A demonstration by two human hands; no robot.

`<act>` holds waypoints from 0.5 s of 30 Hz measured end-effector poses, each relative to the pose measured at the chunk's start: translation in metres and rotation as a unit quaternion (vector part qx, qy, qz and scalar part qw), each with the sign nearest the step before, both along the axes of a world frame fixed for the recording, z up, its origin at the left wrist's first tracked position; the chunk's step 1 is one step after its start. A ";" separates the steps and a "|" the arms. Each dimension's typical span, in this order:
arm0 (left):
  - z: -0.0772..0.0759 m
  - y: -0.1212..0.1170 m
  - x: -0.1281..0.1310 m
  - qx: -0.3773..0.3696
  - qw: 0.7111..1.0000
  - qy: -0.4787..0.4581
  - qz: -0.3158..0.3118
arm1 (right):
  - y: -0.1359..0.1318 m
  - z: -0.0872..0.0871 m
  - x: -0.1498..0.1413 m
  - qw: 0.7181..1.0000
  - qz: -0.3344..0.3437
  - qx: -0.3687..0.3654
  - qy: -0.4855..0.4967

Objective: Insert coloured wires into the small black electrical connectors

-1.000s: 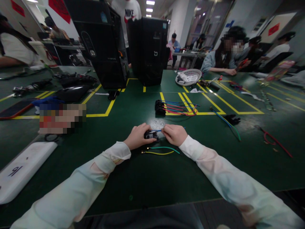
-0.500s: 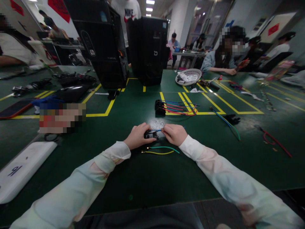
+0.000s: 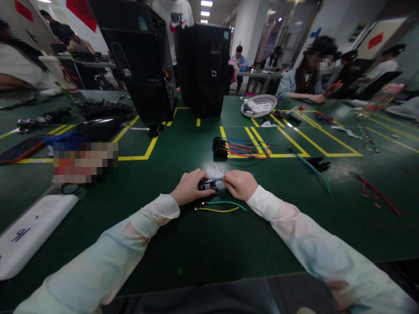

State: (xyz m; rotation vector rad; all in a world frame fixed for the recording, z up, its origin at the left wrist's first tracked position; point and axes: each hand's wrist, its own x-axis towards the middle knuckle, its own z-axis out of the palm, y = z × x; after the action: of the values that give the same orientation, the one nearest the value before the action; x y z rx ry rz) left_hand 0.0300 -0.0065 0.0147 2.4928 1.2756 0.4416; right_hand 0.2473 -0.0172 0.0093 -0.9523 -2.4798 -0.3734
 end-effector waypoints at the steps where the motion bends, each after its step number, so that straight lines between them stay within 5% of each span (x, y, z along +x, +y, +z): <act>1: 0.000 0.000 0.000 0.001 1.000 -0.001 -0.001 | 0.000 0.000 0.000 1.000 -0.001 0.005 0.000; 15: -0.001 -0.001 0.001 0.016 1.000 0.001 -0.004 | -0.001 -0.001 -0.001 0.999 -0.003 0.036 -0.014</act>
State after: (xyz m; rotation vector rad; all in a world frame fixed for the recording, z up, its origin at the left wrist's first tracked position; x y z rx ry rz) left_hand 0.0310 -0.0072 0.0137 2.5244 1.2679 0.4596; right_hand 0.2458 -0.0178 0.0087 -0.9324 -2.4710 -0.4780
